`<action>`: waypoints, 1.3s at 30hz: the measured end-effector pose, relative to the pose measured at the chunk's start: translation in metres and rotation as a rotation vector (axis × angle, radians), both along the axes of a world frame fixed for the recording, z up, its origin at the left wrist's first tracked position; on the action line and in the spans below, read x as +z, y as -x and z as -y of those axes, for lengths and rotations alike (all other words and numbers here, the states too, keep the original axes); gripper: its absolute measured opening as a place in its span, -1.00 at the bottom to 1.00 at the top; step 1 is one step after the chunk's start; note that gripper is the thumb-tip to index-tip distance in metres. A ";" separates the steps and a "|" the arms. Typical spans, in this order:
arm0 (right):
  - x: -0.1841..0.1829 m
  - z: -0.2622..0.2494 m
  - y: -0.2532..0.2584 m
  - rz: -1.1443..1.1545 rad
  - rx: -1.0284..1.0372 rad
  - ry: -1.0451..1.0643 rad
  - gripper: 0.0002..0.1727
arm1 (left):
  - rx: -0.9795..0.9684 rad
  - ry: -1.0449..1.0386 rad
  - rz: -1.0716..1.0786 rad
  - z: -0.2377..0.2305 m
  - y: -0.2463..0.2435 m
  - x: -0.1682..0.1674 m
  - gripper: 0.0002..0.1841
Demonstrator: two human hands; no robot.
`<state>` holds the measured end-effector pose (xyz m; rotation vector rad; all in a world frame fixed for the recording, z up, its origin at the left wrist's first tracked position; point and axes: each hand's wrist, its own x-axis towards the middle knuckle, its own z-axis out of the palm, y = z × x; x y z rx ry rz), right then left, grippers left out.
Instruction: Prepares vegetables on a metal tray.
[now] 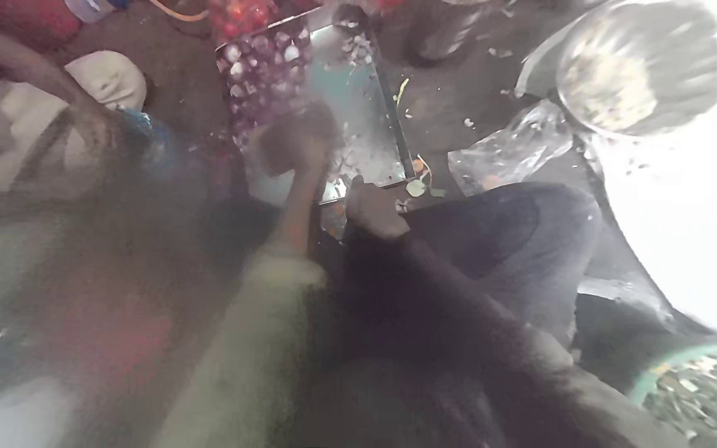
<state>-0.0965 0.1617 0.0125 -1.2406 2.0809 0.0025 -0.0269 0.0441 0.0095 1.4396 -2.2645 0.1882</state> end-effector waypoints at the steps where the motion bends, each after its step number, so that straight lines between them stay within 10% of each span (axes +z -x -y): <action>1: 0.006 -0.010 0.000 0.017 -0.017 0.026 -0.57 | 0.001 -0.084 -0.115 0.016 0.001 -0.025 -0.72; 4: 0.006 -0.027 0.013 0.041 -0.082 0.091 -0.56 | 0.012 -0.477 -0.211 0.032 0.006 -0.024 -0.67; 15: -0.016 0.017 0.026 0.057 -0.060 0.005 -0.49 | -0.097 -0.642 -0.332 0.041 -0.007 -0.034 -0.78; 26: -0.003 -0.009 0.081 0.178 -0.183 0.172 -0.47 | -0.411 -1.040 0.363 0.017 -0.031 -0.033 -0.73; 39: 0.010 -0.014 0.086 0.269 -0.281 0.257 -0.48 | -0.171 -0.744 0.402 -0.012 0.000 -0.045 -0.67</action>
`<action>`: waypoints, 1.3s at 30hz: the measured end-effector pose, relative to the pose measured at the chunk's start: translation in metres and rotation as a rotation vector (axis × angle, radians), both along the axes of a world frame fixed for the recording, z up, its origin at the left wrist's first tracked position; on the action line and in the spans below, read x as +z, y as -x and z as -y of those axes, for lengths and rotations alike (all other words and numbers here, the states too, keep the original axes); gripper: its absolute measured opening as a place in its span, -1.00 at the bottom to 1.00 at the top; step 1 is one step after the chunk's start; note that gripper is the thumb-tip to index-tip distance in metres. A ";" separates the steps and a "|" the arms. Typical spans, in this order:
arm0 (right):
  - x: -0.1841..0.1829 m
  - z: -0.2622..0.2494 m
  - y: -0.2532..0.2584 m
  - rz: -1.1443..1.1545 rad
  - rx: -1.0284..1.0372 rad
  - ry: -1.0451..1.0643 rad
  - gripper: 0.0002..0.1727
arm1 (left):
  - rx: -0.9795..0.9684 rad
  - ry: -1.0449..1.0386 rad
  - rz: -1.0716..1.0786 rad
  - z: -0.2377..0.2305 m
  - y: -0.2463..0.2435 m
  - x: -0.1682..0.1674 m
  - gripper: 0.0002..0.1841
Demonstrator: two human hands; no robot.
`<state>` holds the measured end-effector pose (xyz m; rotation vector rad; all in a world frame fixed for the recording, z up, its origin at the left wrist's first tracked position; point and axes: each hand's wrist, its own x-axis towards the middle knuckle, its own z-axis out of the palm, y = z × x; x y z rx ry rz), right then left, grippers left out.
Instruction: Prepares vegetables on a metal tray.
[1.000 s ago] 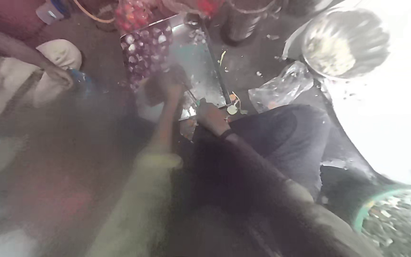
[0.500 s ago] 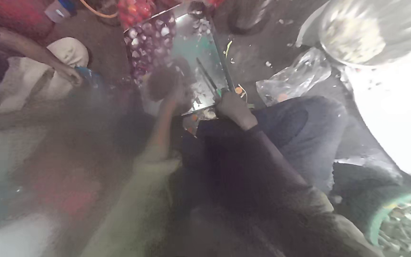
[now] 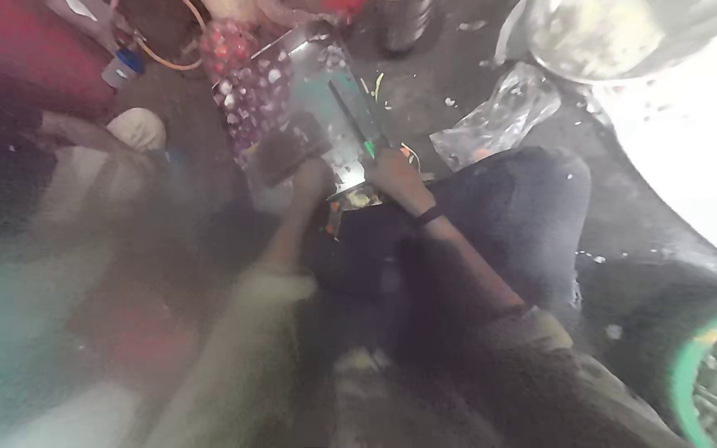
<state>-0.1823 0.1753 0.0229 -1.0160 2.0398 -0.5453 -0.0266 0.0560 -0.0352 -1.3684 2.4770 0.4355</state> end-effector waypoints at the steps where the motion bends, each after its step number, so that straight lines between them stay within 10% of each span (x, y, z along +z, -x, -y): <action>1: 0.002 0.000 0.000 0.001 0.002 -0.007 -0.47 | -0.014 -0.018 0.044 -0.004 0.003 0.006 -0.67; 25: 0.001 -0.004 0.008 0.014 -0.087 0.119 -0.46 | 0.362 -0.248 -0.393 -0.002 -0.018 -0.011 -0.76; 39: -0.006 -0.022 -0.001 0.055 -0.143 0.168 -0.41 | 0.181 -0.182 -0.092 -0.015 0.004 -0.012 -0.65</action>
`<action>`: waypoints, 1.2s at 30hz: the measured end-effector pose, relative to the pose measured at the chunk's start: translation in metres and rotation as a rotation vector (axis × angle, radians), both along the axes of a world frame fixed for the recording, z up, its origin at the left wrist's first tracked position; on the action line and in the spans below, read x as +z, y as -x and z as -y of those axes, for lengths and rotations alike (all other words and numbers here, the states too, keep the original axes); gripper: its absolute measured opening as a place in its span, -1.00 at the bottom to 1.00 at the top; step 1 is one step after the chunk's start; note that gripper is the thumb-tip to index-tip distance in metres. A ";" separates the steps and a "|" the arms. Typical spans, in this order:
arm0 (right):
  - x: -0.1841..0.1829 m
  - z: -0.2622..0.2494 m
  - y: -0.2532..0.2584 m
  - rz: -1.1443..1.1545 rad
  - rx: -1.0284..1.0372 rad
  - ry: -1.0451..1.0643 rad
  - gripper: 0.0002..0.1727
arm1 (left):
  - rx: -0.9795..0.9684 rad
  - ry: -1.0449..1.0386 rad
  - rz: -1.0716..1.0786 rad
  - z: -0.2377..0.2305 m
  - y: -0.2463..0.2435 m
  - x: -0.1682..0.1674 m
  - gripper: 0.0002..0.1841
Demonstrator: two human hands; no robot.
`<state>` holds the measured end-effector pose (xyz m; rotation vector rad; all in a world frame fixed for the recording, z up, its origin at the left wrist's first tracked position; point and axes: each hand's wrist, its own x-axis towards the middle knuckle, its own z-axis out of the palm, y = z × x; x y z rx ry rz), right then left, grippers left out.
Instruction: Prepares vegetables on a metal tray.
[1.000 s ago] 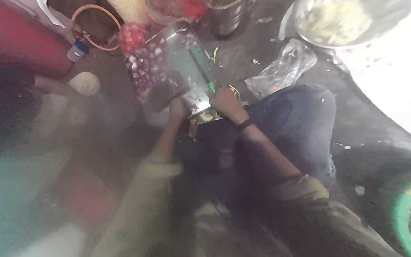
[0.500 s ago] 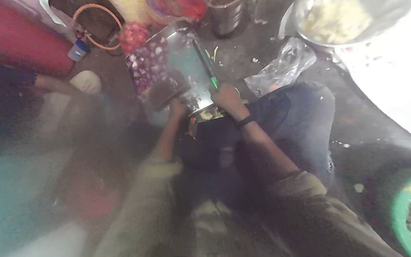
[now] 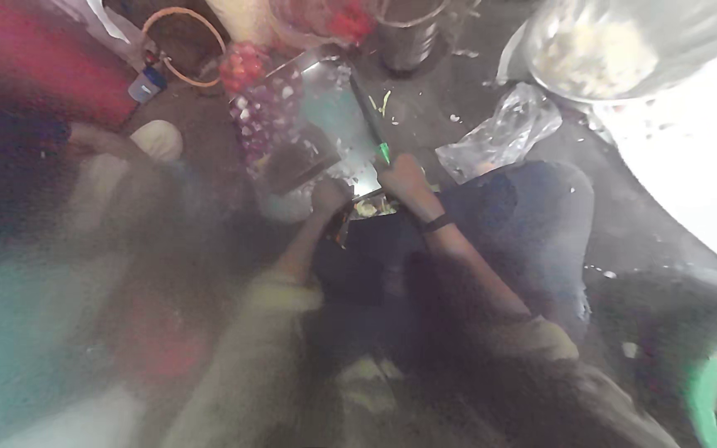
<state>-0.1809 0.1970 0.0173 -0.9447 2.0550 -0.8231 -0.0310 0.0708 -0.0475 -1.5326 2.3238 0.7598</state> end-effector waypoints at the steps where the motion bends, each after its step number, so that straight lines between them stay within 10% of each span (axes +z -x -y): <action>1: 0.004 0.012 0.005 0.007 0.013 -0.061 -0.43 | -0.040 0.003 -0.025 0.000 0.000 0.001 -0.70; 8: 0.002 0.021 0.008 -0.027 -0.011 -0.048 -0.45 | 0.080 -0.111 -0.242 0.022 -0.018 0.028 -0.64; 12: -0.004 0.027 0.009 -0.045 0.009 -0.025 -0.46 | 0.261 0.064 0.257 0.020 -0.043 0.058 -0.50; 22: -0.001 0.029 0.009 0.009 -0.013 -0.020 -0.48 | 0.191 -0.035 0.278 0.015 -0.030 0.009 0.00; 28: 0.001 0.033 0.003 -0.008 0.009 -0.025 -0.48 | 0.070 -0.239 -0.161 0.000 -0.001 0.006 -0.10; 31: 0.004 0.029 0.005 0.003 0.007 -0.065 -0.47 | -0.106 -0.391 -0.463 -0.006 0.019 0.012 -0.50; 36: 0.003 0.029 0.011 0.013 -0.039 -0.063 -0.44 | -0.006 0.165 -0.204 0.001 0.018 0.035 -0.54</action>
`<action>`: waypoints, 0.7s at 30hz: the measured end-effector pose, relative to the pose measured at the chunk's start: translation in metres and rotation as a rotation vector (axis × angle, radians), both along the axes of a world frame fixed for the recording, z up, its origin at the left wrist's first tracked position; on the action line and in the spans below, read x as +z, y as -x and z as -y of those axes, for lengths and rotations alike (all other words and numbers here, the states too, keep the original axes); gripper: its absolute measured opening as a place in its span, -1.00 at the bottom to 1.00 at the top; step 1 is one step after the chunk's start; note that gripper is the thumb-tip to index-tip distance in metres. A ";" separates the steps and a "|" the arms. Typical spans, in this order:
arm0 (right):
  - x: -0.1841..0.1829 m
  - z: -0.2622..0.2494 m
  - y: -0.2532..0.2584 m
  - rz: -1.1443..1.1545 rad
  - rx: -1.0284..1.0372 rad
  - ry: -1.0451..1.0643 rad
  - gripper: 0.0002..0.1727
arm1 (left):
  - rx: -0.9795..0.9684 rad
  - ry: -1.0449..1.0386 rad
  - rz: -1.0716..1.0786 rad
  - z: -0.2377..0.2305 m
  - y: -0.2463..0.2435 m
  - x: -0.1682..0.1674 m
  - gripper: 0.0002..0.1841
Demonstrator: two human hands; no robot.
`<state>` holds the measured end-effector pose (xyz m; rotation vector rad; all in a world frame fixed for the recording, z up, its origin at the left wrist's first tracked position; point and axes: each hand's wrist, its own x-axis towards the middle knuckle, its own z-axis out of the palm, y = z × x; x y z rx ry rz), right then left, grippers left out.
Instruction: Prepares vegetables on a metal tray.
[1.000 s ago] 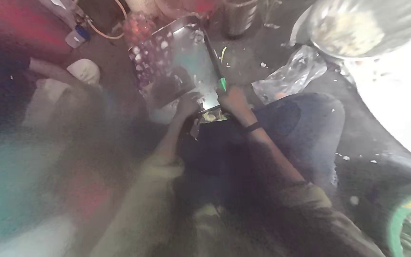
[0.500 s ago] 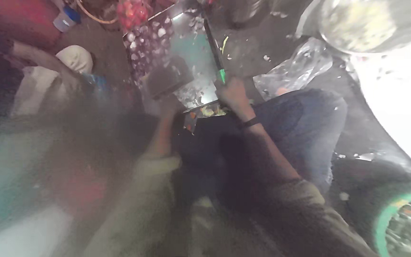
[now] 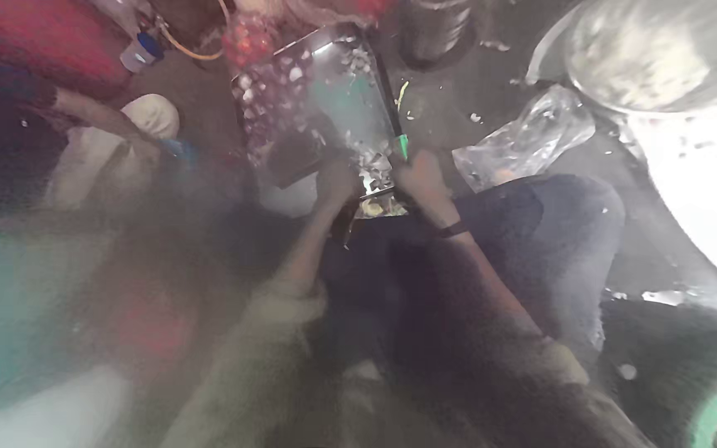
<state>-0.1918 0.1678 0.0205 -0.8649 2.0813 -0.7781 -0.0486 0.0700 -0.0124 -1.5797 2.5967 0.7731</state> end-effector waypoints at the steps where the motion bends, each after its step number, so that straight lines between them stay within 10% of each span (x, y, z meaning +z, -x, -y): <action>1: 0.000 0.001 0.000 -0.004 0.001 -0.001 -0.44 | 0.092 0.114 0.009 0.004 -0.007 0.005 -0.52; 4: -0.003 0.005 -0.004 -0.023 0.007 -0.018 -0.47 | 0.316 0.344 -0.027 0.048 -0.023 0.004 -0.20; 9: -0.011 -0.007 -0.017 -0.044 0.068 0.053 -0.46 | 0.264 0.439 -0.074 0.111 -0.033 -0.054 -0.19; 21: -0.026 -0.003 -0.015 -0.049 0.048 0.063 -0.49 | -0.256 -0.098 -0.130 -0.019 0.020 -0.050 -0.57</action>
